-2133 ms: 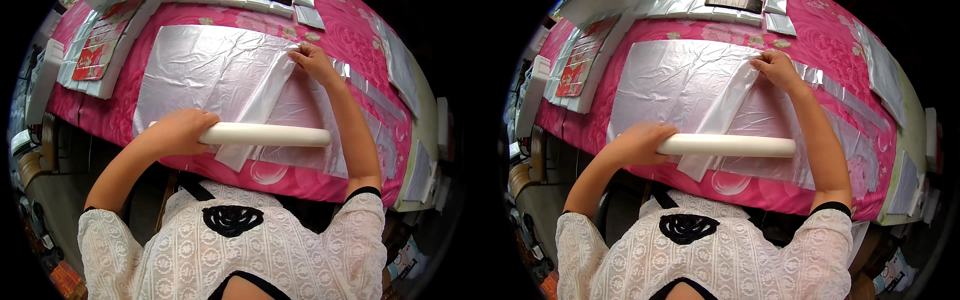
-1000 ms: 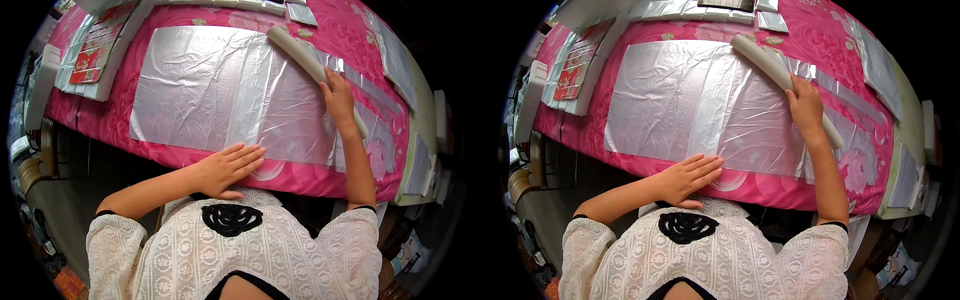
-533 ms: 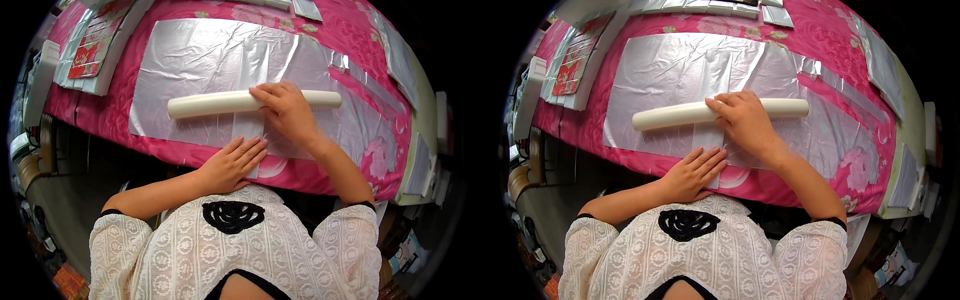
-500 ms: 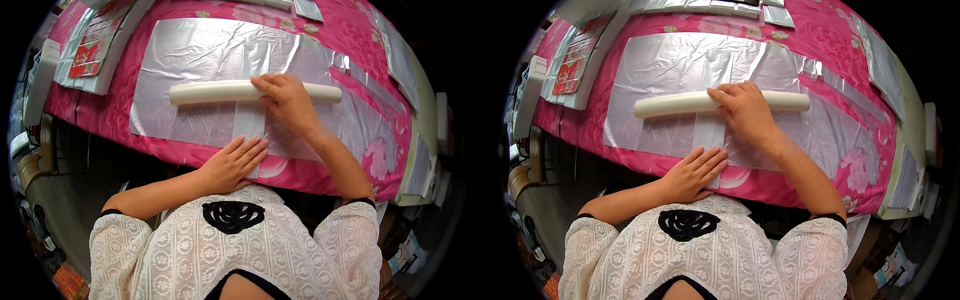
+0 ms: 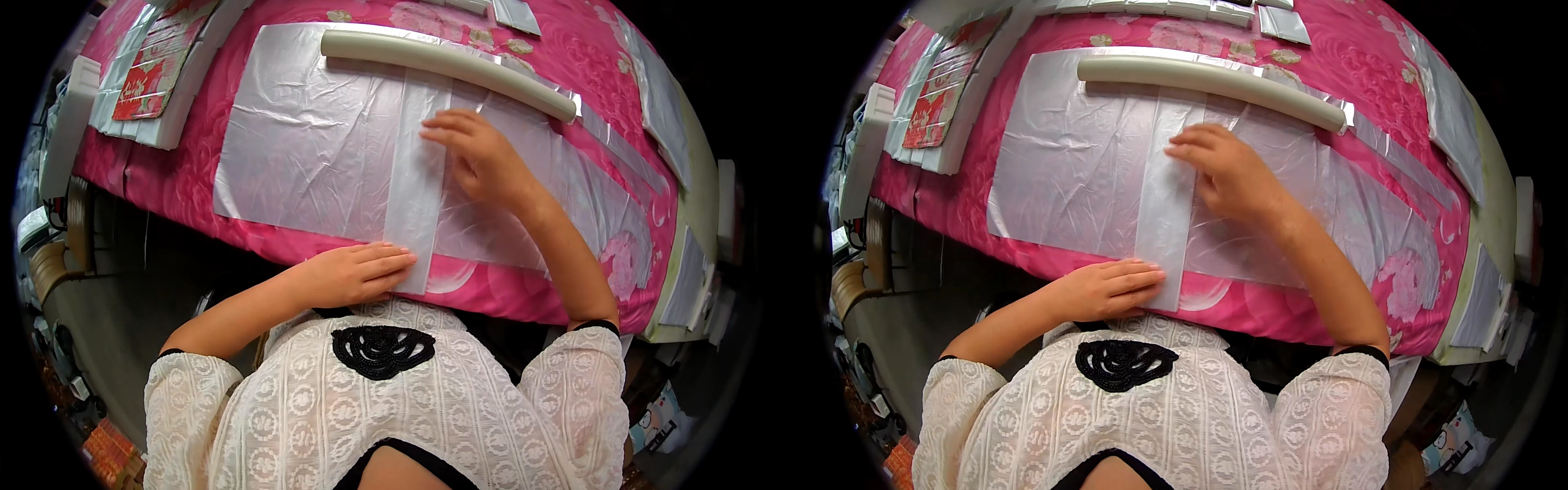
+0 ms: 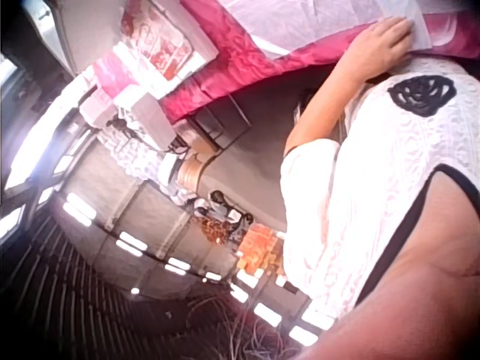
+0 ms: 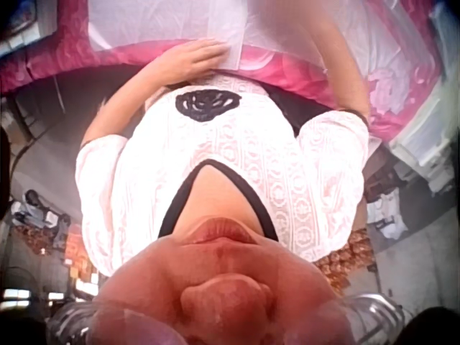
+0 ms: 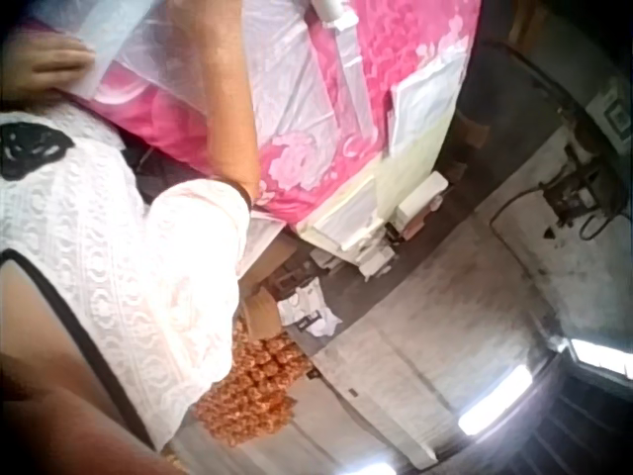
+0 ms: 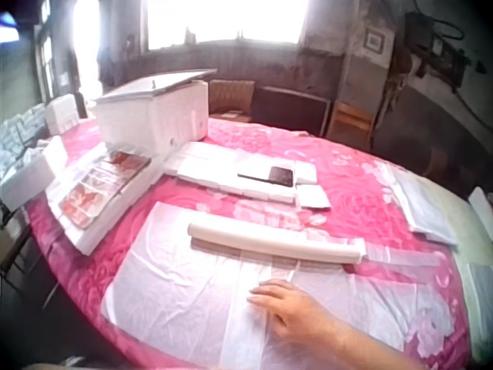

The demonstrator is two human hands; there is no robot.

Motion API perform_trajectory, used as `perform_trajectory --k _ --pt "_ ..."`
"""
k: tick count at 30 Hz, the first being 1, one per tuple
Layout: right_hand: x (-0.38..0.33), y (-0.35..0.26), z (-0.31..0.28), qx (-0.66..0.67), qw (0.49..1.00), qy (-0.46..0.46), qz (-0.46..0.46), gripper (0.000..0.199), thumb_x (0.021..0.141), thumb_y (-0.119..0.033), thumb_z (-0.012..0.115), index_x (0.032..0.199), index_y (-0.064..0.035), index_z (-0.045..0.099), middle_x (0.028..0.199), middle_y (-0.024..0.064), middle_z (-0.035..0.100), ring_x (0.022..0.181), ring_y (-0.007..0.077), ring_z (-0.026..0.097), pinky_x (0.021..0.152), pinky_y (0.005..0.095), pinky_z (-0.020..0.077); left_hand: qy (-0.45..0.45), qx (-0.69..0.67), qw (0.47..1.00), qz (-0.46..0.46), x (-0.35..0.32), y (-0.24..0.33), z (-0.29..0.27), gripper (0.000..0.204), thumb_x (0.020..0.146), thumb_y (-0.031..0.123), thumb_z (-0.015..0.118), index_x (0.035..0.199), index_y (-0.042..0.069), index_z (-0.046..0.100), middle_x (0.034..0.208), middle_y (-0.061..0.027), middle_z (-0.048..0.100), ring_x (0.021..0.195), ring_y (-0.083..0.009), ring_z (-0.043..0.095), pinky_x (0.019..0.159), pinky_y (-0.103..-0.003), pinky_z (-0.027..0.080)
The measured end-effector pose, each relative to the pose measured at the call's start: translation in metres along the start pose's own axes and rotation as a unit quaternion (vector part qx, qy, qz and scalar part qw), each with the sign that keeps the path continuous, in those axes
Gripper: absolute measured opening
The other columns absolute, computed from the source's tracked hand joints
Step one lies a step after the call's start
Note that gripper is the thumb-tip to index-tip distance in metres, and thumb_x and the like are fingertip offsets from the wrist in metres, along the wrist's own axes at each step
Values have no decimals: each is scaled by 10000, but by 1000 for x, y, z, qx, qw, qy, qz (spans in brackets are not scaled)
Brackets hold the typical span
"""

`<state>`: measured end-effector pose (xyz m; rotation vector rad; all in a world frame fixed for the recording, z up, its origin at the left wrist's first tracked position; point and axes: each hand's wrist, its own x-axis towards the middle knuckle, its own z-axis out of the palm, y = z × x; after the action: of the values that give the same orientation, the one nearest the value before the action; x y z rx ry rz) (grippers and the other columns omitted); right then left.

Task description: The person wraps small rectangular items in clear plastic film on a pink floral tablecloth. They unroll the film, place an item on it, fold the film around the item, and set the wrapped item aside. This process is repeated multiple times.

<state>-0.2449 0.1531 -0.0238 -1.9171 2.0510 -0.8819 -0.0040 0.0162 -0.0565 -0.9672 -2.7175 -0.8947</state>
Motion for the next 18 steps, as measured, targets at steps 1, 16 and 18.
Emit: perform_trajectory --k 1,16,18 --pt "-12 -15 5 17 999 -28 -7 511 660 90 525 1152 -45 568 1236 119 533 1171 323 462 981 394 395 1 -5 1000 6 0 -1 -1 372 794 185 599 1107 -9 549 1292 -154 475 1165 -273 496 985 -390 425" --pt "-42 -50 42 -35 996 80 19 350 664 -21 643 1013 -37 625 1071 95 604 985 274 563 837 364 480 78 -2 992 -101 23 -15 -33 710 612 129 718 1265 14 465 1302 -150 482 1210 -319 467 1010 -440 375" --pt "-42 -50 44 -37 994 97 22 339 660 -21 649 998 -43 632 1051 94 610 968 273 569 826 363 483 38 73 987 -135 26 -23 -29 712 604 109 704 1269 20 462 1312 -140 475 1223 -301 455 1028 -439 350"
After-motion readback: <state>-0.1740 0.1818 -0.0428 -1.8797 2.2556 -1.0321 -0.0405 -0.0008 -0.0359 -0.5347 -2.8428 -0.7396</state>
